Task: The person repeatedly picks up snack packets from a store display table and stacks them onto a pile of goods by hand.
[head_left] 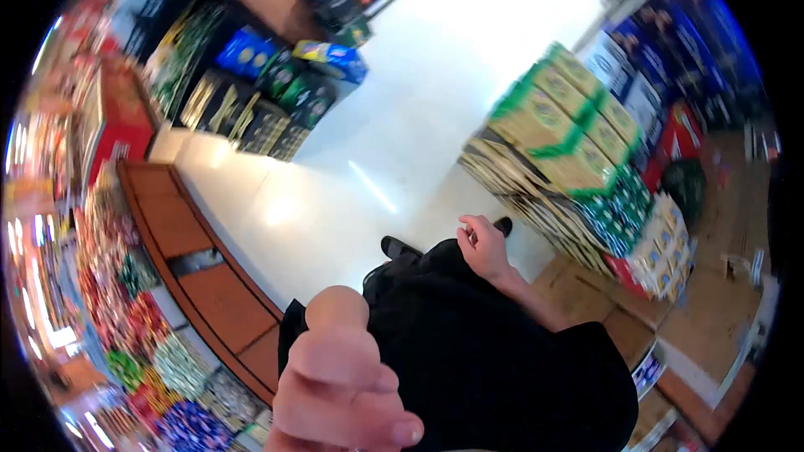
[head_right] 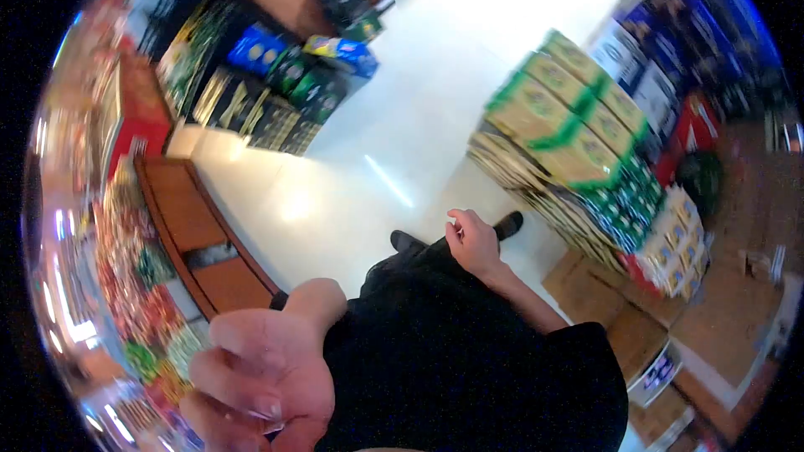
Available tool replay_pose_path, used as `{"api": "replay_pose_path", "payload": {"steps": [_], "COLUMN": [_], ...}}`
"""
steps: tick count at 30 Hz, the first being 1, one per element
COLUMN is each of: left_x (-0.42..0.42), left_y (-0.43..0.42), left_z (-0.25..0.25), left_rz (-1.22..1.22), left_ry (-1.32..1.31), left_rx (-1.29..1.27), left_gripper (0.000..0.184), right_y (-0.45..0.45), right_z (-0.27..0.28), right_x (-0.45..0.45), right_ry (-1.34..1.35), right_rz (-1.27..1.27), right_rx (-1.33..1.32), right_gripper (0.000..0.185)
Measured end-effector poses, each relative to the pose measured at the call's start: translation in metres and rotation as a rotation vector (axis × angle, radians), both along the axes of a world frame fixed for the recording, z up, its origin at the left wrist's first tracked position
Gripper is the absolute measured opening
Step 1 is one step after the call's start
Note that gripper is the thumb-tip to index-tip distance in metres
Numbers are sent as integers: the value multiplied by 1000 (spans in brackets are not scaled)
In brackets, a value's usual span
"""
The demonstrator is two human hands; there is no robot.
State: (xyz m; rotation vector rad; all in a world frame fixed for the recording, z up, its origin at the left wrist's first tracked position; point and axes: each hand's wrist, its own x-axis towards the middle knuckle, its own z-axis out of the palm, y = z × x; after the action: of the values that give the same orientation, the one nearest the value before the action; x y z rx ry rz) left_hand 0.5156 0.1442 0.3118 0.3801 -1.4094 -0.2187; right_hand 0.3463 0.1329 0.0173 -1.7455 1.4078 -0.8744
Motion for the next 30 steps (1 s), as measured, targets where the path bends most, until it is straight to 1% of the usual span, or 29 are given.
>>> {"api": "replay_pose_path", "payload": {"steps": [2,4,5,6,7,11,14,15,18,20,25,26,28,29,30], "left_x": [77,126,146,164,176,244,285,299,325,355,484,505,547,575,611], "left_y": [58,89,73,77,94,131,147,153,167,168,153,150,143,145,142], "left_z": [-23,-19,-9,4,12,21,15,14,16,12,-16,-30,-56,-70,-92], "left_rz": [-79,-124,-149,-181,-133,-28,45,70,143,149,49,176,389,371,442], "left_ry": [89,84,43,0,88,108,120,137,280,304,79,153,306,431,324], "left_rx": [59,42,-3,-35,39,-20,-32,-18,87,142,211,307,523,842,966], "left_gripper": [21,19,18,18,11,15,18,18,20,19,13,13,22,15,18], "right_y": [-2,0,-2,7,9,16,20,21,24,21,10,3,-4,-10,-16], "right_z": [4,4,1,6,14,16,13,14,6,-6,-21,-28,-28,-32,-26], "right_x": [68,136,169,196,222,310,363,379,427,465,576,602,656,683,710], "right_ry": [-35,-67,-75,-87,-100,-81,-91,-49,-1,-17,26,36,44,32,37], "right_rz": [95,256,334,425,508,811,948,1003,1129,1188,1313,1324,1341,1351,1334], "right_rx": [7,15,20,45,63,60,112,110,129,153,198,205,228,181,191], "right_gripper": [18,19,19,19,20,21,20,20,20,20,23,23,24,25,26]}}
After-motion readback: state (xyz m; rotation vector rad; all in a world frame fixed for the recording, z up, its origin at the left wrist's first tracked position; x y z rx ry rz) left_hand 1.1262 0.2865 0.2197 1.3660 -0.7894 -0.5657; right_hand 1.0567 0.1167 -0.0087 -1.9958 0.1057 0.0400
